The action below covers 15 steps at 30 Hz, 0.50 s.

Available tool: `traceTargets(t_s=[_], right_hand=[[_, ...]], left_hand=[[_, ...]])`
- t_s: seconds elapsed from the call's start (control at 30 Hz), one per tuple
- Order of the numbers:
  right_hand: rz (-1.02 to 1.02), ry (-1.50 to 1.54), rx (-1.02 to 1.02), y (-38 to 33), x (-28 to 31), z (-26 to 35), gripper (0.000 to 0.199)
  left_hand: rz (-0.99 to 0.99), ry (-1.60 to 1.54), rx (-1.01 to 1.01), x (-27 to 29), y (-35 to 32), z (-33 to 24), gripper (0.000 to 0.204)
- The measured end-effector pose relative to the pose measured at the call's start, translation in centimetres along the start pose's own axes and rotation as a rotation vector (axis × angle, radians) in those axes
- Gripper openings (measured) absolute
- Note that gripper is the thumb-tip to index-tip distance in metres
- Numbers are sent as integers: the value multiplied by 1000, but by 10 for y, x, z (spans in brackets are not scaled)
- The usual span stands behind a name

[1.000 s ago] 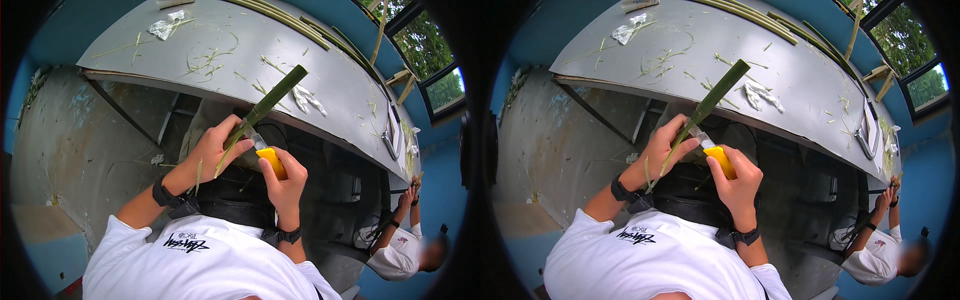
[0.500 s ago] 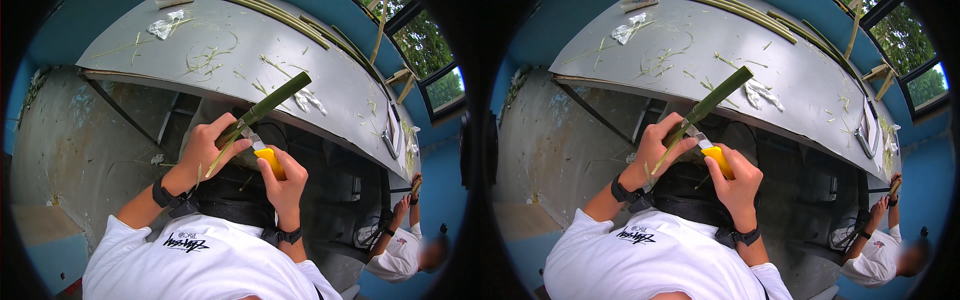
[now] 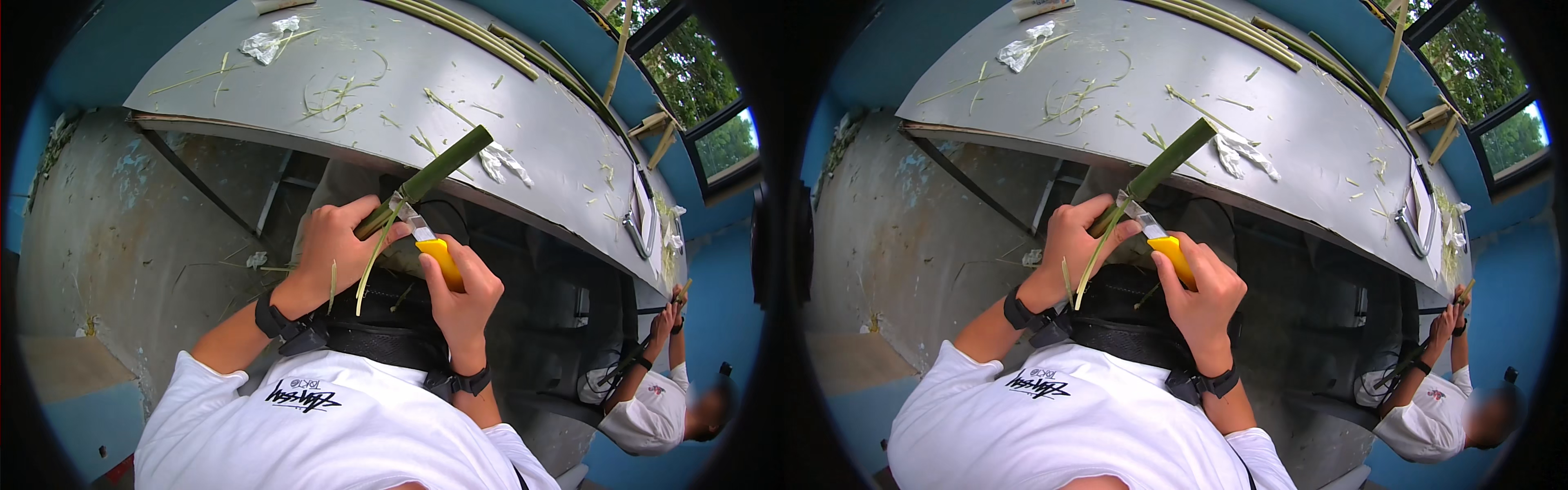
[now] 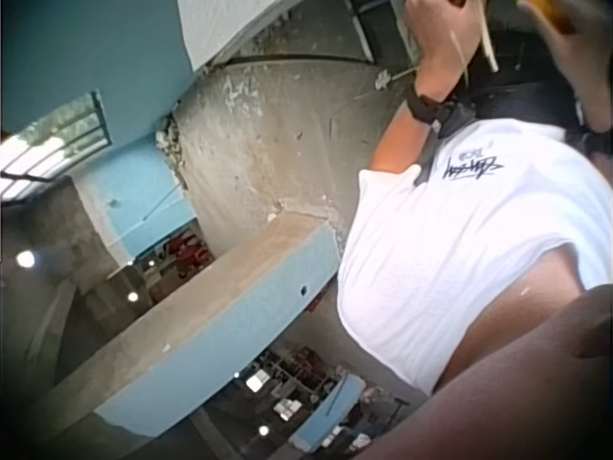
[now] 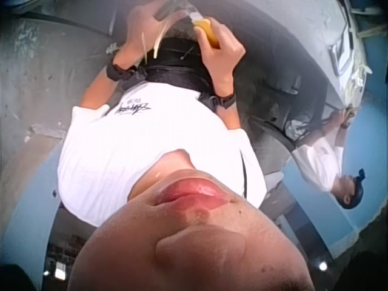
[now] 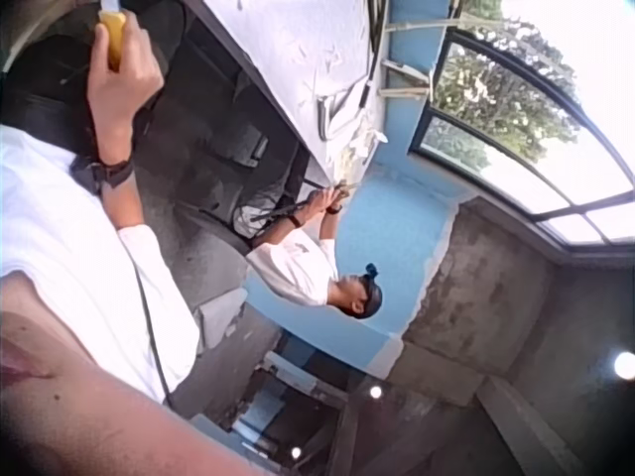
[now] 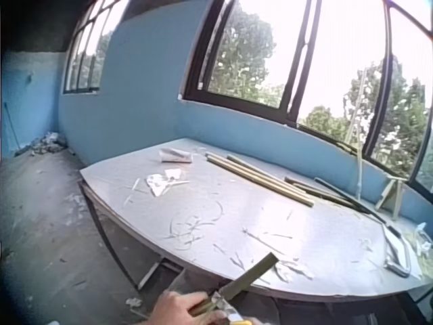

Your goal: The person is using a utility knife to shave and process bamboo sticks on a table in a workshop.

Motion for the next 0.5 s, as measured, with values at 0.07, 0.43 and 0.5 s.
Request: traceTargets(t_s=[0.07,0.43,0.5], right_hand=[[-63,77,-20,-3,1,-4,30],[19,152,-116,1,3,-15,27],[50,184,-141,1,2,-16,25]], left_hand=[[-13,-86,128,-5,-3,19,49],[157,-352,118,-25,-7,19,28],[176,-467,111,-20,-4,25,20]])
Point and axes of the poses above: each hand's wrist, its own y-axis towards the middle knuckle, its own x-axis out of the back of the hand, z = x × y, the point moved 10 cm from there along y, towards the middle knuckle, and after that the axes turned 9 degrees about -y, right-handed, at the moved point
